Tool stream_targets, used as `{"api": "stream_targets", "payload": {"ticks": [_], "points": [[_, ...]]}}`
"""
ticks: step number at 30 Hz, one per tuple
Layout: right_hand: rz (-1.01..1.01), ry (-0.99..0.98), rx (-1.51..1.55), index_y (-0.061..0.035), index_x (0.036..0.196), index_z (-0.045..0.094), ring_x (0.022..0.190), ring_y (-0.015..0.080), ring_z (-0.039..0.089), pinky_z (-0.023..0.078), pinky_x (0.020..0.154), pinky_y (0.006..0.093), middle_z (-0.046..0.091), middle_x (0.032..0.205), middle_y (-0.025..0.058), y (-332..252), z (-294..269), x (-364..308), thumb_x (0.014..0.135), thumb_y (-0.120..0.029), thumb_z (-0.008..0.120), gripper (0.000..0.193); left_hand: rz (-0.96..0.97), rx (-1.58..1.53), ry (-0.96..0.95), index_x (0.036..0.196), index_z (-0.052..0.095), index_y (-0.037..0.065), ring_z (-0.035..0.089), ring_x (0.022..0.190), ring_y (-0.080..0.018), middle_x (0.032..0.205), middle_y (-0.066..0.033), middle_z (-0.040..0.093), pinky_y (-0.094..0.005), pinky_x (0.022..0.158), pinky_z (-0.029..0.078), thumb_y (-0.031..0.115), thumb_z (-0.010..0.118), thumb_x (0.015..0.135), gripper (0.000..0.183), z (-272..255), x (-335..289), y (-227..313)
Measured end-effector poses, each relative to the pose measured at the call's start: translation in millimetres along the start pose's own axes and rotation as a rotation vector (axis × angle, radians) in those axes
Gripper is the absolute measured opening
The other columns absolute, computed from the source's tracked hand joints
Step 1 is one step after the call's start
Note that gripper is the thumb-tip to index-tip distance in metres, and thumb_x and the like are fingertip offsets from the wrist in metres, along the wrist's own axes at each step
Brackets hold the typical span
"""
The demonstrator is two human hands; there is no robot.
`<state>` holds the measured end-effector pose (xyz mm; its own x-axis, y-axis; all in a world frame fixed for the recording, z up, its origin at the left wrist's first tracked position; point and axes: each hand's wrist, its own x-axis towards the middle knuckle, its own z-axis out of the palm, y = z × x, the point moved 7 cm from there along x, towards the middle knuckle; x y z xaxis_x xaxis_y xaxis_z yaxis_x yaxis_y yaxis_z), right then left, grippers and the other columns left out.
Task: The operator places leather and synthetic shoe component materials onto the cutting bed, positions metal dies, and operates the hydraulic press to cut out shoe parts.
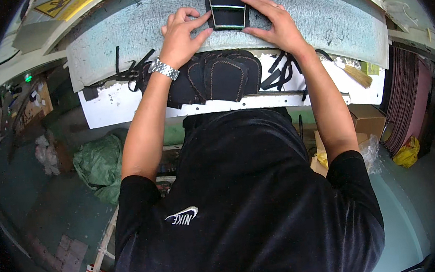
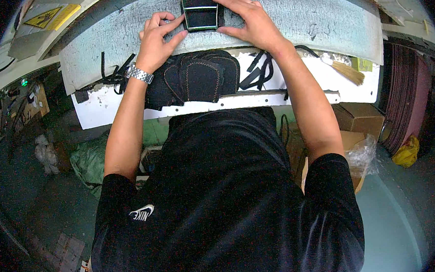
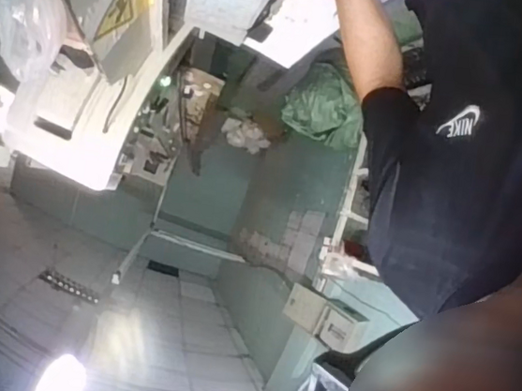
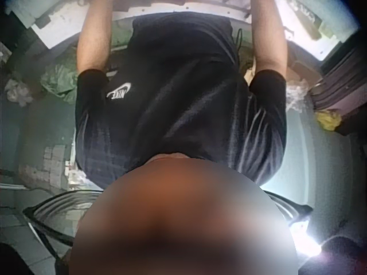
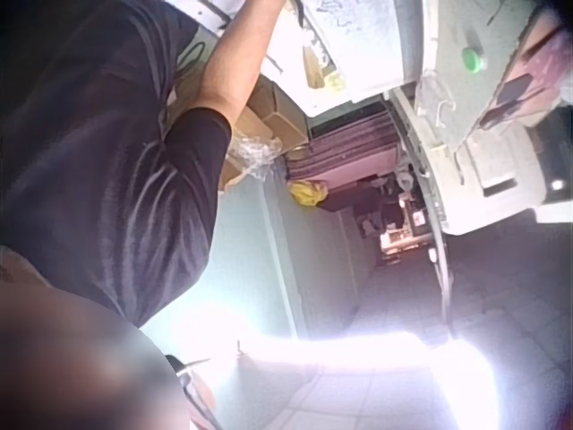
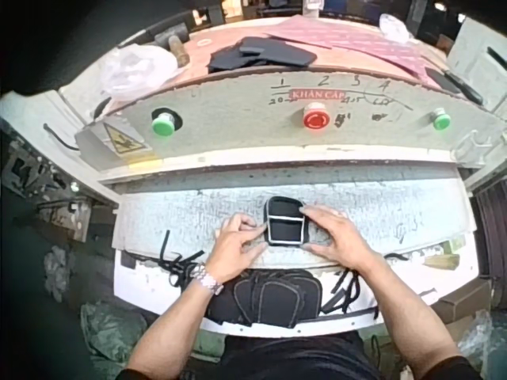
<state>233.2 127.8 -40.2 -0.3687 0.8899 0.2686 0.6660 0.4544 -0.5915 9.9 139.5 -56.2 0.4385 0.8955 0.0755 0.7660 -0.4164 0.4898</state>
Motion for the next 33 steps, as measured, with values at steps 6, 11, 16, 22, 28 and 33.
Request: {"api": "stream_targets", "payload": {"ticks": [6,11,16,22,28,33], "points": [[0.010,0.005,-0.003,-0.0229,0.140,0.054,0.129,0.0252,0.052,0.037,0.107,0.0409,0.058,0.138,0.0055,0.4,-0.4,-0.5,0.078,-0.030,0.080,0.068,0.002,-0.003,0.007,0.126,0.069,0.026,0.050,0.108,-0.0188,0.119,0.0014,0.056,-0.0405,0.096,0.032,0.040,0.072,0.086,0.042,0.4,0.3,-0.1],[0.001,-0.001,0.005,-0.0228,0.141,0.053,0.130,0.0259,0.051,0.037,0.107,0.0411,0.058,0.137,0.0063,-0.4,0.0,-0.2,0.078,-0.030,0.080,0.069,0.002,0.000,0.013,0.126,0.069,0.026,0.050,0.110,-0.0192,0.120,0.0012,0.056,-0.0404,0.095,0.032,0.040,0.072,0.086,0.043,0.1,-0.3,-0.5],[0.001,0.002,0.003,-0.0223,0.141,0.052,0.132,0.0266,0.050,0.036,0.108,0.0414,0.058,0.137,0.0075,1.3,0.3,-1.0,0.078,-0.030,0.080,0.070,-0.004,0.002,0.001,0.126,0.069,0.026,0.050,0.111,-0.0197,0.121,0.0008,0.056,-0.0403,0.096,0.032,0.040,0.072,0.086,0.043,0.3,0.2,0.4],[0.022,-0.009,0.062,-0.0187,0.144,0.049,0.129,0.0307,0.052,0.040,0.110,0.0425,0.058,0.137,0.0126,1.1,-3.6,1.6,0.076,-0.027,0.082,0.076,-0.001,-0.012,0.001,0.127,0.069,0.025,0.050,0.111,-0.0199,0.121,0.0007,0.055,-0.0391,0.097,0.031,0.038,0.072,0.086,0.043,-1.5,-0.4,0.9],[0.003,-0.012,0.095,-0.0144,0.145,0.046,0.128,0.0318,0.054,0.042,0.110,0.0408,0.056,0.138,0.0140,1.6,-5.6,2.8,0.074,-0.024,0.083,0.081,-0.004,-0.015,0.001,0.127,0.069,0.024,0.050,0.112,-0.0196,0.122,0.0008,0.055,-0.0385,0.097,0.032,0.037,0.072,0.087,0.043,-1.9,0.1,1.5],[0.007,-0.017,0.097,-0.0141,0.146,0.045,0.128,0.0315,0.054,0.042,0.111,0.0409,0.056,0.138,0.0139,3.1,-5.2,2.1,0.074,-0.023,0.083,0.081,0.010,-0.008,0.012,0.128,0.068,0.024,0.050,0.111,-0.0197,0.122,0.0007,0.055,-0.0389,0.097,0.032,0.037,0.072,0.087,0.043,-1.9,0.2,2.5]]}}
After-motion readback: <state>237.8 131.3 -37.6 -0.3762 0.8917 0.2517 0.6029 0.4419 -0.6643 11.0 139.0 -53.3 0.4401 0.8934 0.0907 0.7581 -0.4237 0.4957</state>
